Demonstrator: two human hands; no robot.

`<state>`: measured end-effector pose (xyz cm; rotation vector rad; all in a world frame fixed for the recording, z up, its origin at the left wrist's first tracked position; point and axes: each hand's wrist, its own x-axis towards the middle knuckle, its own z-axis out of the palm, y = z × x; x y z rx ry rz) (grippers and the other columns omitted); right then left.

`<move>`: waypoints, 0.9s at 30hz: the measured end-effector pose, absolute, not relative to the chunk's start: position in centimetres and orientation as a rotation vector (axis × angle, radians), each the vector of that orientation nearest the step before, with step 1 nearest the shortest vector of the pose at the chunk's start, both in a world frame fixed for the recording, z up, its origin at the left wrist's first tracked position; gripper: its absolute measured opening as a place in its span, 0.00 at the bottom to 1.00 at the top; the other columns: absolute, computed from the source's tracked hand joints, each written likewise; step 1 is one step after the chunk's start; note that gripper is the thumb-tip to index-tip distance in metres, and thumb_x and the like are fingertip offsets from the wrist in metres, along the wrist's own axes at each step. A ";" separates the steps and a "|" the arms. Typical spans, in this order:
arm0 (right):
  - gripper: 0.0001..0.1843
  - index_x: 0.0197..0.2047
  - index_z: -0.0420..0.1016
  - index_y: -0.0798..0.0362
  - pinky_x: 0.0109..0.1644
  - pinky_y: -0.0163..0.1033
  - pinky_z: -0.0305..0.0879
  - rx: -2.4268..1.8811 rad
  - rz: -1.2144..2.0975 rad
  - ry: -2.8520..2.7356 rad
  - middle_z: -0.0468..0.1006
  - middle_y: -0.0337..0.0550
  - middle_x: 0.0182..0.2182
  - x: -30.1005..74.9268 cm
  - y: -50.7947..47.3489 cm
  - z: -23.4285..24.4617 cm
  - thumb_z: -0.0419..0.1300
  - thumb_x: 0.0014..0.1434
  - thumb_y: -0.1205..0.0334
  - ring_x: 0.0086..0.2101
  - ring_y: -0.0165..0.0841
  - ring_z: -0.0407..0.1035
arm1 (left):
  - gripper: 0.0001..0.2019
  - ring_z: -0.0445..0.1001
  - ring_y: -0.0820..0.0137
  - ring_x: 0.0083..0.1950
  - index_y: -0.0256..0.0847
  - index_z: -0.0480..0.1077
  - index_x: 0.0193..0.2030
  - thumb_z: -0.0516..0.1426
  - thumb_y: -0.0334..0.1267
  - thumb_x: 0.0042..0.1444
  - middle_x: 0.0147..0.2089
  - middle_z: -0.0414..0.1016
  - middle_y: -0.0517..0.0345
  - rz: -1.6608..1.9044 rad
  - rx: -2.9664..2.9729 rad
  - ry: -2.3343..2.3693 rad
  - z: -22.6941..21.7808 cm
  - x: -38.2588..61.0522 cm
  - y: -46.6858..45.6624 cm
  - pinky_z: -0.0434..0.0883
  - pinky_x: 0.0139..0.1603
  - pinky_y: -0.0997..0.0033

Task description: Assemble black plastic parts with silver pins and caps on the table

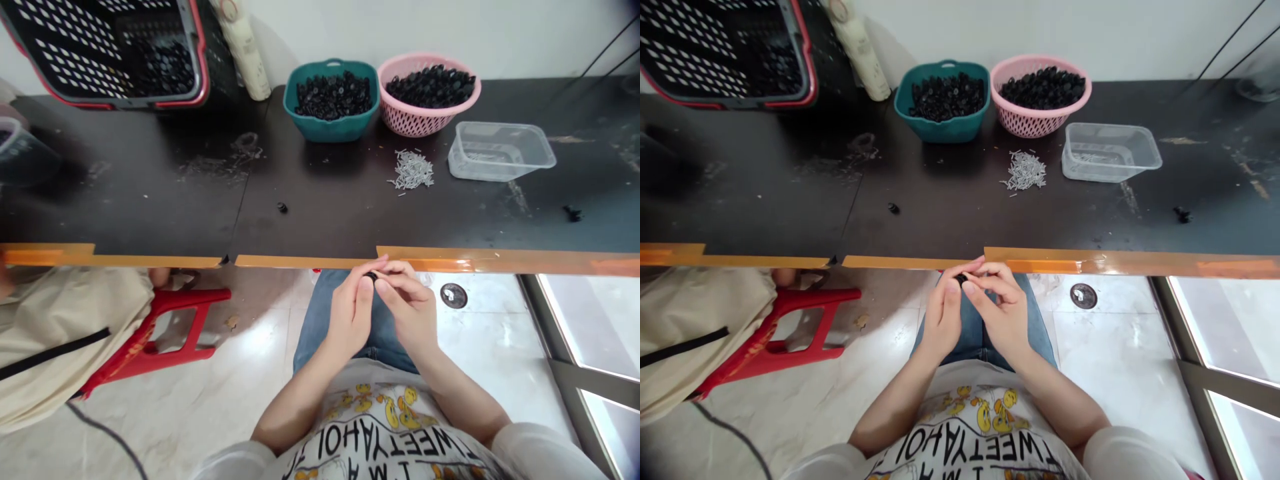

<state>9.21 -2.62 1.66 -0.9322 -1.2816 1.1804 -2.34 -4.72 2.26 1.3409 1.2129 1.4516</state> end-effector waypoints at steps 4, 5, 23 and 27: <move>0.08 0.46 0.85 0.42 0.41 0.40 0.69 -1.101 1.004 -1.685 0.74 0.42 0.43 11.1 0.7 1.4 0.67 0.63 0.58 0.41 0.35 0.71 | 0.15 0.77 0.67 0.41 0.45 0.73 0.47 0.48 0.46 0.73 0.40 0.80 0.58 1.042 1.564 1.471 2.5 -5.4 -2.9 0.70 0.46 0.67; 0.09 0.47 0.84 0.43 0.39 0.40 0.69 -1.111 0.988 -1.756 0.75 0.43 0.44 11.7 1.8 1.5 0.67 0.63 0.57 0.39 0.34 0.71 | 0.14 0.77 0.66 0.40 0.44 0.73 0.46 0.49 0.46 0.73 0.39 0.80 0.58 0.974 1.637 1.520 2.7 -6.3 -2.3 0.69 0.45 0.67; 0.02 0.32 0.81 0.47 0.40 0.39 0.69 -1.506 0.595 -2.331 0.83 0.35 0.32 15.5 19.6 3.2 0.67 0.56 0.64 0.31 0.34 0.75 | 0.25 0.74 0.55 0.33 0.38 0.71 0.30 0.42 0.45 0.74 0.29 0.76 0.47 -0.008 2.620 2.349 2.5 -18.0 5.6 0.56 0.40 0.56; 0.02 0.35 0.80 0.47 0.38 0.38 0.69 -1.546 0.622 -2.296 0.83 0.35 0.32 15.4 20.1 2.9 0.67 0.56 0.61 0.30 0.33 0.75 | 0.23 0.75 0.55 0.33 0.37 0.71 0.33 0.44 0.46 0.74 0.30 0.76 0.47 -0.038 2.598 2.305 2.4 -19.4 5.7 0.57 0.39 0.57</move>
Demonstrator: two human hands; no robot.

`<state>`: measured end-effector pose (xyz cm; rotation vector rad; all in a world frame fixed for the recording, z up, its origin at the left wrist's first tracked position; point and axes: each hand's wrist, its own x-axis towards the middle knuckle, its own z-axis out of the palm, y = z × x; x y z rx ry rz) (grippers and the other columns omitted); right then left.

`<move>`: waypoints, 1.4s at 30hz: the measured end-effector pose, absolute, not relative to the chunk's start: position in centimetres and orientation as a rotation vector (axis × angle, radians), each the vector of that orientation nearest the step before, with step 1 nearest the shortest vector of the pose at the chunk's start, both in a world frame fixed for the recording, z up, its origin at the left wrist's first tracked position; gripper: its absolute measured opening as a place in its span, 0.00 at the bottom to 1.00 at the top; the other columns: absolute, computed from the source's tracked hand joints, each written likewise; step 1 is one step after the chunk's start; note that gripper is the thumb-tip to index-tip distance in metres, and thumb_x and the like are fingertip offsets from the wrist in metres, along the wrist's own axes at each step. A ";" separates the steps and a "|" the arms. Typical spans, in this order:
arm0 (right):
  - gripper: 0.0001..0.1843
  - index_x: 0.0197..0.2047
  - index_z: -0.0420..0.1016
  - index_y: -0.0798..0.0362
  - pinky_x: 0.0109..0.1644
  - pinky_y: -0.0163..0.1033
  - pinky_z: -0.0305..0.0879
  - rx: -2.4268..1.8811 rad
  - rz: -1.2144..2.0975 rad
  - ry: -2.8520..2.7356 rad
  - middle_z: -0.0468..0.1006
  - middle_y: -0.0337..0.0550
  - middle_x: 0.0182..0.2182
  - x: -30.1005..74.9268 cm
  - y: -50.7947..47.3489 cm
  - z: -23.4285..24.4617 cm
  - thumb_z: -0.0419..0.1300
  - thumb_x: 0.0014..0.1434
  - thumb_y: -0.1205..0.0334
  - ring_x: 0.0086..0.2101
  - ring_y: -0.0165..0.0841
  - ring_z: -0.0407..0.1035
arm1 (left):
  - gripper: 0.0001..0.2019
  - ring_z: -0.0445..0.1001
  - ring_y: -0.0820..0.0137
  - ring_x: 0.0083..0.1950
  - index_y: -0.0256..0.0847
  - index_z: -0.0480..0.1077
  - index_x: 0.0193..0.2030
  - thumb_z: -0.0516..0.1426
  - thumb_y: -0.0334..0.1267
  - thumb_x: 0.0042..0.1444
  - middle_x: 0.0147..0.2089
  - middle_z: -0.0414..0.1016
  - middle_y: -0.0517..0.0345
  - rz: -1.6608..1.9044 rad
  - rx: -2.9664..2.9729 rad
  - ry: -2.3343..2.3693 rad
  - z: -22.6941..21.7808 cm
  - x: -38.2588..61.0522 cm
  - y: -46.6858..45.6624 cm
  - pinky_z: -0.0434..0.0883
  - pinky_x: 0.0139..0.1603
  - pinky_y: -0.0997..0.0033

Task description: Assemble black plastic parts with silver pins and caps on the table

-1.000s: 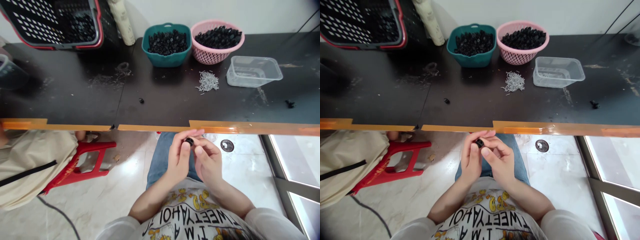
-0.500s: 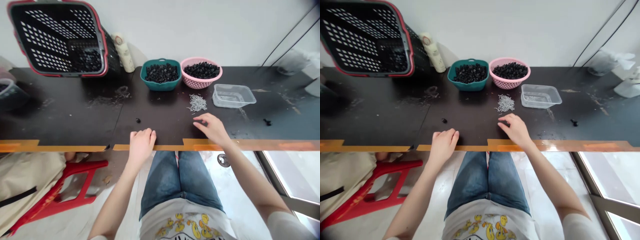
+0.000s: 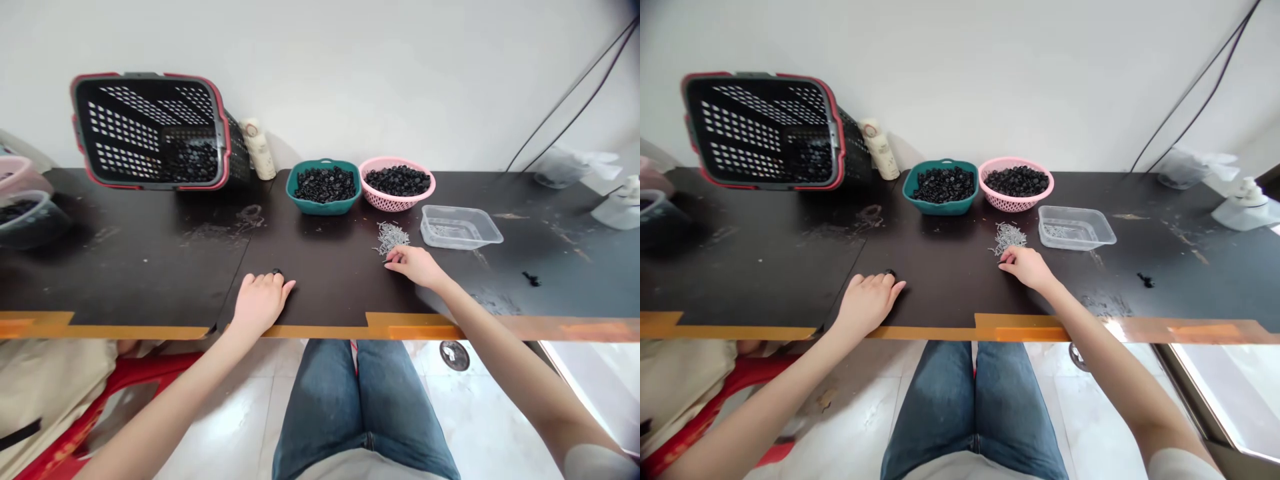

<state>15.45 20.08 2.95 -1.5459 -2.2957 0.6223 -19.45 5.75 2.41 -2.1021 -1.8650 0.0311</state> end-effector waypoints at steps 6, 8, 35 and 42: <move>0.03 0.31 0.79 0.48 0.38 0.38 0.69 -1.564 0.667 -2.289 0.82 0.36 0.30 15.2 20.7 3.0 0.66 0.56 0.60 0.30 0.34 0.76 | 0.17 0.76 0.57 0.37 0.35 0.70 0.40 0.47 0.43 0.73 0.38 0.77 0.47 -0.169 -2.166 -1.971 1.8 -20.7 5.3 0.62 0.43 0.58; 0.03 0.33 0.78 0.48 0.38 0.38 0.69 -1.574 0.671 -2.276 0.83 0.36 0.31 15.2 20.8 2.9 0.67 0.56 0.60 0.31 0.34 0.76 | 0.15 0.77 0.58 0.39 0.35 0.70 0.42 0.49 0.44 0.72 0.40 0.78 0.48 -0.301 -2.209 -2.019 1.6 -21.1 5.3 0.64 0.44 0.59; 0.14 0.49 0.79 0.55 0.65 0.49 0.59 -0.903 0.274 -2.220 0.77 0.54 0.57 3.0 27.4 7.1 0.52 0.71 0.66 0.59 0.44 0.68 | 0.24 0.73 0.64 0.32 0.39 0.75 0.30 0.46 0.46 0.72 0.30 0.74 0.52 -0.329 -2.027 -1.975 2.4 -22.5 6.0 0.63 0.39 0.63; 0.13 0.42 0.82 0.54 0.56 0.52 0.62 -0.748 0.249 -2.484 0.83 0.49 0.47 -1.5 29.6 5.5 0.55 0.68 0.71 0.48 0.45 0.73 | 0.21 0.73 0.63 0.32 0.39 0.76 0.32 0.49 0.46 0.71 0.32 0.77 0.52 -0.447 -1.892 -2.090 2.5 -22.8 5.4 0.64 0.39 0.63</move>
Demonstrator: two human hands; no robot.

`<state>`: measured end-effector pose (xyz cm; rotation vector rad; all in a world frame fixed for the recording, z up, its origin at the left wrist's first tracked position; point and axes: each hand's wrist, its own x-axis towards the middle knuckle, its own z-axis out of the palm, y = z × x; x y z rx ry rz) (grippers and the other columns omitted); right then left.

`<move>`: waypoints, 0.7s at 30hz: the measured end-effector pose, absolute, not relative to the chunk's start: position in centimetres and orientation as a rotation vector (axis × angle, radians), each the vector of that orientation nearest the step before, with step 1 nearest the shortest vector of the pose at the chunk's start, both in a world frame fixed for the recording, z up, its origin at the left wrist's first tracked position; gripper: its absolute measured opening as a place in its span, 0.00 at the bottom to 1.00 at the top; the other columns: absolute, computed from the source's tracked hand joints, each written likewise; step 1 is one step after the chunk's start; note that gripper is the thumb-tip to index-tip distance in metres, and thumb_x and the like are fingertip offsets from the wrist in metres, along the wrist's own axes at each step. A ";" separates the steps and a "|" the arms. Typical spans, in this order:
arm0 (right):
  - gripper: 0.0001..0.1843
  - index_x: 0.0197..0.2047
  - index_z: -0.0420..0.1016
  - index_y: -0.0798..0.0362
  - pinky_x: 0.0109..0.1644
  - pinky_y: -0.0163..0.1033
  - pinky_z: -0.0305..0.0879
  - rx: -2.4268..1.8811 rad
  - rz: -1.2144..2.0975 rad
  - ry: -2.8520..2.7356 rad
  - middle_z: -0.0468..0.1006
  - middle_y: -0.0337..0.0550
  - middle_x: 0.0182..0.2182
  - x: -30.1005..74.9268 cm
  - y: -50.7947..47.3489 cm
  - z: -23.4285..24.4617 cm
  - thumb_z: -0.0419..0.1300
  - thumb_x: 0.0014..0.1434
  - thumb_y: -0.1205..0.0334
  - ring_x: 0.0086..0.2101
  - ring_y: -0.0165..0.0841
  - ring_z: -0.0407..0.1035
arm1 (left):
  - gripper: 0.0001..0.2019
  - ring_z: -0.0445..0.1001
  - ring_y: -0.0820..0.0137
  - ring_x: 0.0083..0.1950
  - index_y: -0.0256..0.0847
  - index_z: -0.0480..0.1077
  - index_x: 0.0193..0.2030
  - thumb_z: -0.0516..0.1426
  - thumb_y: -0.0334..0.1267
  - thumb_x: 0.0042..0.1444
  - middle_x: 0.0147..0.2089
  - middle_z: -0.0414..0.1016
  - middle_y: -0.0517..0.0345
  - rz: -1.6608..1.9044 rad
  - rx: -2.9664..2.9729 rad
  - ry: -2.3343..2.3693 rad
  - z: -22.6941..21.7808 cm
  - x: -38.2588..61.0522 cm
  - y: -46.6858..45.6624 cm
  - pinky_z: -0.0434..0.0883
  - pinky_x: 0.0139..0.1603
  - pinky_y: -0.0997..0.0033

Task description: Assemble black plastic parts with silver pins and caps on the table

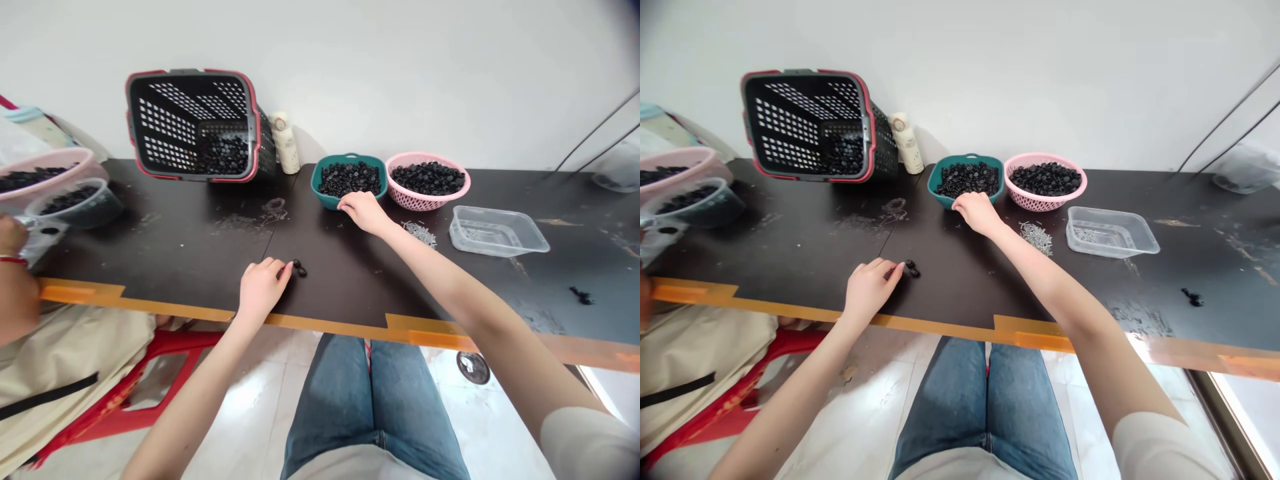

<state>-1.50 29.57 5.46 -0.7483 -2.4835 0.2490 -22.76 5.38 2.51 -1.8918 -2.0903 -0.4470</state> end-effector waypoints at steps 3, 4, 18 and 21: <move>0.14 0.44 0.81 0.54 0.54 0.52 0.59 -0.764 0.240 -2.462 0.83 0.50 0.47 -1.1 28.1 5.0 0.52 0.70 0.70 0.47 0.47 0.72 | 0.15 0.74 0.66 0.32 0.40 0.77 0.39 0.54 0.46 0.68 0.36 0.79 0.55 -0.607 -1.894 -2.148 2.6 -22.6 4.9 0.66 0.40 0.64; 0.14 0.44 0.81 0.54 0.54 0.52 0.59 -0.763 0.238 -2.458 0.83 0.50 0.47 -1.0 27.4 4.9 0.52 0.71 0.70 0.47 0.47 0.71 | 0.13 0.74 0.67 0.31 0.41 0.77 0.42 0.56 0.47 0.67 0.39 0.79 0.55 -0.646 -1.941 -2.156 2.5 -22.4 4.8 0.67 0.39 0.65; 0.12 0.45 0.79 0.53 0.50 0.49 0.58 -0.669 0.242 -2.437 0.83 0.46 0.46 -1.0 18.8 4.7 0.53 0.72 0.67 0.46 0.44 0.70 | 0.13 0.79 0.63 0.42 0.41 0.76 0.48 0.54 0.44 0.69 0.43 0.80 0.51 -0.827 -2.157 -2.171 1.4 -21.1 5.4 0.72 0.46 0.66; 0.12 0.44 0.79 0.52 0.52 0.50 0.57 -0.637 0.215 -2.430 0.82 0.48 0.48 -1.0 18.5 4.5 0.53 0.72 0.68 0.48 0.45 0.69 | 0.15 0.77 0.66 0.35 0.42 0.77 0.44 0.52 0.47 0.69 0.42 0.79 0.52 -0.823 -2.057 -2.214 1.4 -21.3 5.5 0.71 0.39 0.68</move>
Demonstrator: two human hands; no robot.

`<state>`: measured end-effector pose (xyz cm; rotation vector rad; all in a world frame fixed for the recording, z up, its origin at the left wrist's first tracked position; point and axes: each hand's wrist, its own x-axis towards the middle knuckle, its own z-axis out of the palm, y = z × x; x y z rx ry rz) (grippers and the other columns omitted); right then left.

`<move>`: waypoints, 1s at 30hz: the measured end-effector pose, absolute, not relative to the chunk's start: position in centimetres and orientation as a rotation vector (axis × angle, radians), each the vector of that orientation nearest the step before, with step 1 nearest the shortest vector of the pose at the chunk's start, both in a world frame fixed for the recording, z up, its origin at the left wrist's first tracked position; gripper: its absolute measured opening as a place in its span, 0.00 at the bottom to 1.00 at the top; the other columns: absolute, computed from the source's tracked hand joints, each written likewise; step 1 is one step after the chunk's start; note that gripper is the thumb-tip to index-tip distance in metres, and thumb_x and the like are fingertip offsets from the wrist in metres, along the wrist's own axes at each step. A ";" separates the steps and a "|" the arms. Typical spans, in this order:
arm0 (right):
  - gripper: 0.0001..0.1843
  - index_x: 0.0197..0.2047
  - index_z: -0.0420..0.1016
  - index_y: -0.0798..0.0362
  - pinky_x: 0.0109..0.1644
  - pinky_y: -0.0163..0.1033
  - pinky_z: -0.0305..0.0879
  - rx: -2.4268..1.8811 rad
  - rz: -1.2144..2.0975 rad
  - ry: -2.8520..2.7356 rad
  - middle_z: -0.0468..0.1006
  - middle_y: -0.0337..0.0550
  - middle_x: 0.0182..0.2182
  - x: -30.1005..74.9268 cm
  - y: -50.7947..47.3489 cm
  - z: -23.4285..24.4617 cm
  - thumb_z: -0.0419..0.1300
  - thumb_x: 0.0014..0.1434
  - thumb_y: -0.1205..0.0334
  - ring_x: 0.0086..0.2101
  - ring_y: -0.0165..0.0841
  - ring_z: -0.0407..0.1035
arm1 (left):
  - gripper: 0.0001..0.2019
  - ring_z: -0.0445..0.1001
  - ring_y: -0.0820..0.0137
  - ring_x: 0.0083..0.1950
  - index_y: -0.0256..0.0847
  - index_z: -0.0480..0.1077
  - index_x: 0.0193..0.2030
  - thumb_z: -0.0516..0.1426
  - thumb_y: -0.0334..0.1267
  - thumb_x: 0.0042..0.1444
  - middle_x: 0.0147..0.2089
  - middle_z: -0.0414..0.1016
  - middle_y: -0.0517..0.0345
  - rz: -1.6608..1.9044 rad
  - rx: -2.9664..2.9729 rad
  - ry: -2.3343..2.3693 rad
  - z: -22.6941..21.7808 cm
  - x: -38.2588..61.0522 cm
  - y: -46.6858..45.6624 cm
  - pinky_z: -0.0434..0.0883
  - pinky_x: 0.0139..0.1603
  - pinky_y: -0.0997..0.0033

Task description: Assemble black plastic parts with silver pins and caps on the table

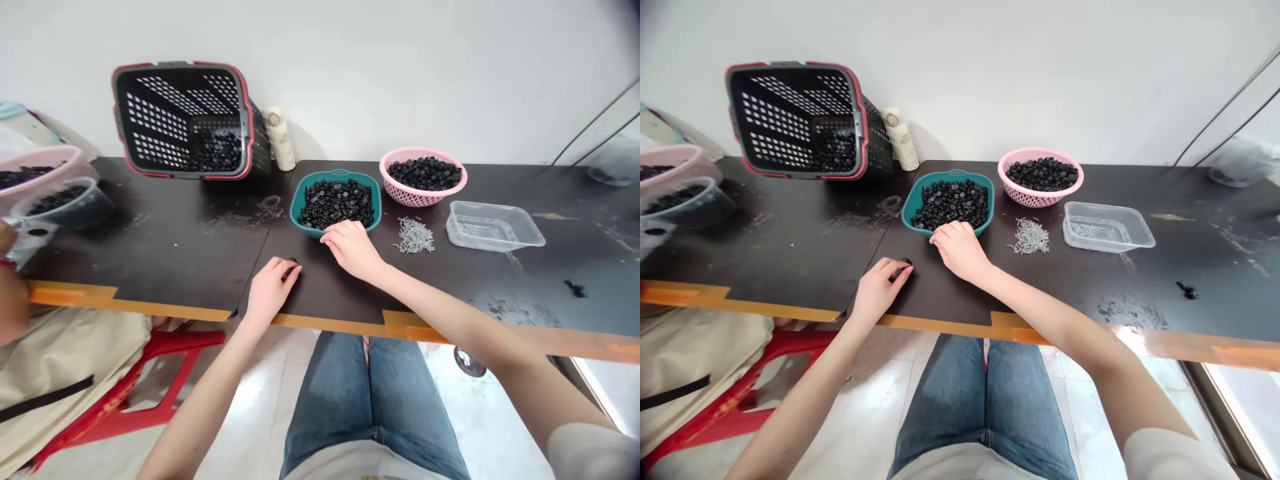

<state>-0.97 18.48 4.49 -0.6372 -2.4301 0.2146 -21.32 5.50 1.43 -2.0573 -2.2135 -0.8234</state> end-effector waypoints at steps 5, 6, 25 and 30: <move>0.12 0.45 0.79 0.53 0.54 0.51 0.59 -0.599 0.209 -2.424 0.82 0.50 0.49 -0.7 18.9 4.1 0.53 0.72 0.68 0.49 0.45 0.69 | 0.17 0.78 0.65 0.38 0.41 0.78 0.40 0.51 0.46 0.70 0.38 0.80 0.52 -0.804 -1.992 -2.178 1.2 -21.5 5.8 0.70 0.38 0.69; 0.12 0.46 0.79 0.52 0.54 0.51 0.60 -0.587 0.214 -2.425 0.82 0.50 0.49 -0.6 19.0 4.1 0.53 0.71 0.68 0.49 0.45 0.70 | 0.17 0.78 0.65 0.37 0.41 0.78 0.39 0.51 0.46 0.70 0.37 0.80 0.53 -0.804 -1.986 -2.174 1.1 -21.6 5.8 0.69 0.38 0.69; 0.12 0.39 0.85 0.47 0.51 0.51 0.77 -1.243 1.312 -1.580 0.86 0.45 0.38 12.8 11.6 3.5 0.72 0.52 0.52 0.40 0.43 0.81 | 0.02 0.77 0.61 0.41 0.42 0.83 0.36 0.66 0.35 0.57 0.37 0.81 0.52 -0.241 -2.309 -2.108 9.8 -18.0 21.9 0.69 0.44 0.66; 0.18 0.40 0.85 0.48 0.56 0.53 0.74 -1.395 1.237 -1.371 0.86 0.47 0.39 16.4 9.2 2.5 0.73 0.52 0.45 0.44 0.45 0.79 | 0.06 0.78 0.57 0.47 0.41 0.81 0.37 0.62 0.38 0.61 0.43 0.81 0.49 -0.254 -2.318 -2.072 10.1 -18.0 21.7 0.69 0.50 0.63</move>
